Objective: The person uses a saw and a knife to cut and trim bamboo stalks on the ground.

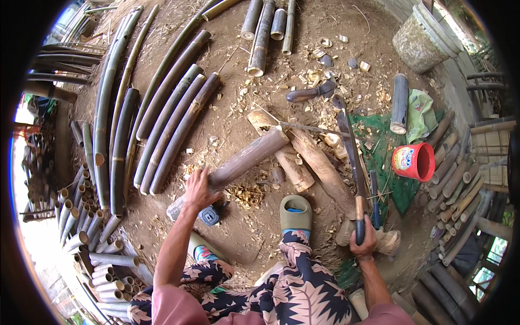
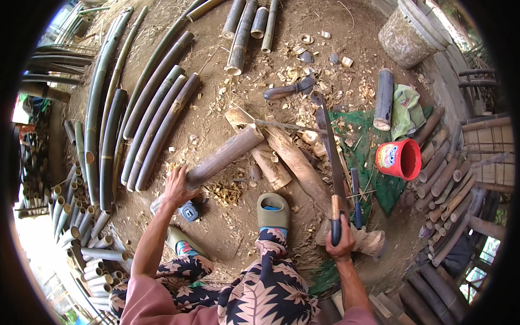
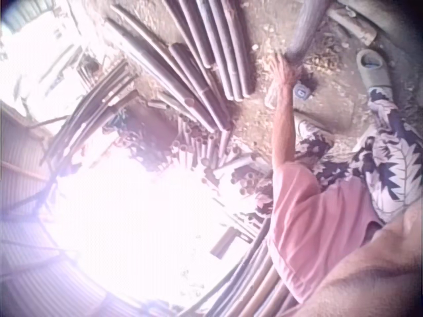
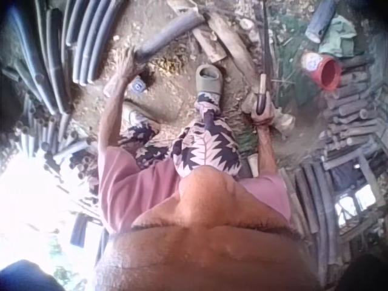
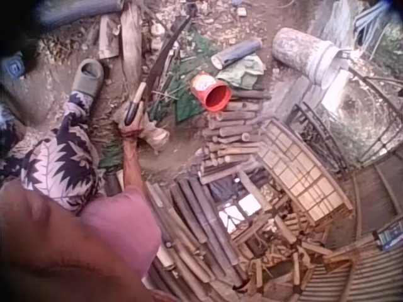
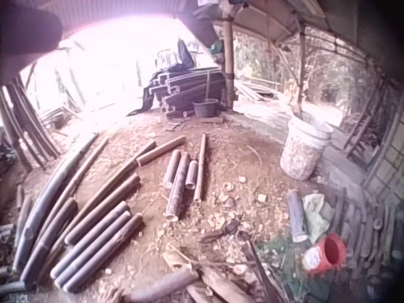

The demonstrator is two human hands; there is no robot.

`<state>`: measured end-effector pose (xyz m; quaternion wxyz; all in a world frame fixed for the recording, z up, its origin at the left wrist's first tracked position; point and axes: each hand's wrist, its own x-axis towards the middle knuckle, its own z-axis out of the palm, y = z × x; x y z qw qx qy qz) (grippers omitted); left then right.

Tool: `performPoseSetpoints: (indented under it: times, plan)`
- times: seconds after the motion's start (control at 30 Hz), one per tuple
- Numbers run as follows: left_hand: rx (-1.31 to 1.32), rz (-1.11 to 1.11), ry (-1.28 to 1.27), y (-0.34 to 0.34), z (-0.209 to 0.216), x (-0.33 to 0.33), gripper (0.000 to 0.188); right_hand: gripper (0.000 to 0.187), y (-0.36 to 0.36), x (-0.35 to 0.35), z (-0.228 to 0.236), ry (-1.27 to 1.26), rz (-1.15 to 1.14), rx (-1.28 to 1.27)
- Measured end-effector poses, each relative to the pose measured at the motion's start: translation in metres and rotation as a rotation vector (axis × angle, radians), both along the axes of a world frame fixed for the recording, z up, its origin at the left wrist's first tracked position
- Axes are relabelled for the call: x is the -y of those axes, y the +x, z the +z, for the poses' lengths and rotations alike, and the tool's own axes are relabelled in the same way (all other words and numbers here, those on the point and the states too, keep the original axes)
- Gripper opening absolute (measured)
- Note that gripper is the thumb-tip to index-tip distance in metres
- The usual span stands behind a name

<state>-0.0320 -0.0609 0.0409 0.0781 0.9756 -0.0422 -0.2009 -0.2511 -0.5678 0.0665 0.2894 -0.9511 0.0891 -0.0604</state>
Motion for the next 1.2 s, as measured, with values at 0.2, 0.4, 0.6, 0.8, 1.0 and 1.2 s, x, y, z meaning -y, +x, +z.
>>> performPoseSetpoints:
  times: [0.2,0.4,0.6,0.8,1.0,1.2]
  plan:
    - [-0.070,-0.002,-0.060,0.069,-0.005,0.111,0.088,0.053,0.009,-0.006,0.115,0.662,-0.318,0.172]
    - [0.100,0.067,0.022,0.068,-0.009,0.155,0.068,0.027,-0.005,-0.005,0.109,1.134,-0.397,0.166]
    - [0.139,0.195,0.010,0.070,-0.020,0.176,0.077,0.040,0.016,-0.008,0.096,1.162,-0.223,0.024]
    - [0.118,0.096,-0.042,0.066,-0.021,0.169,0.072,0.062,0.060,-0.038,0.095,0.959,-0.082,0.007]
    - [0.036,0.077,-0.096,0.075,-0.024,0.179,0.059,0.062,0.082,-0.048,0.087,0.623,0.032,-0.053]
    - [-0.042,0.174,-0.224,0.085,-0.007,0.173,0.095,0.055,0.101,-0.069,0.071,0.481,0.205,0.098]
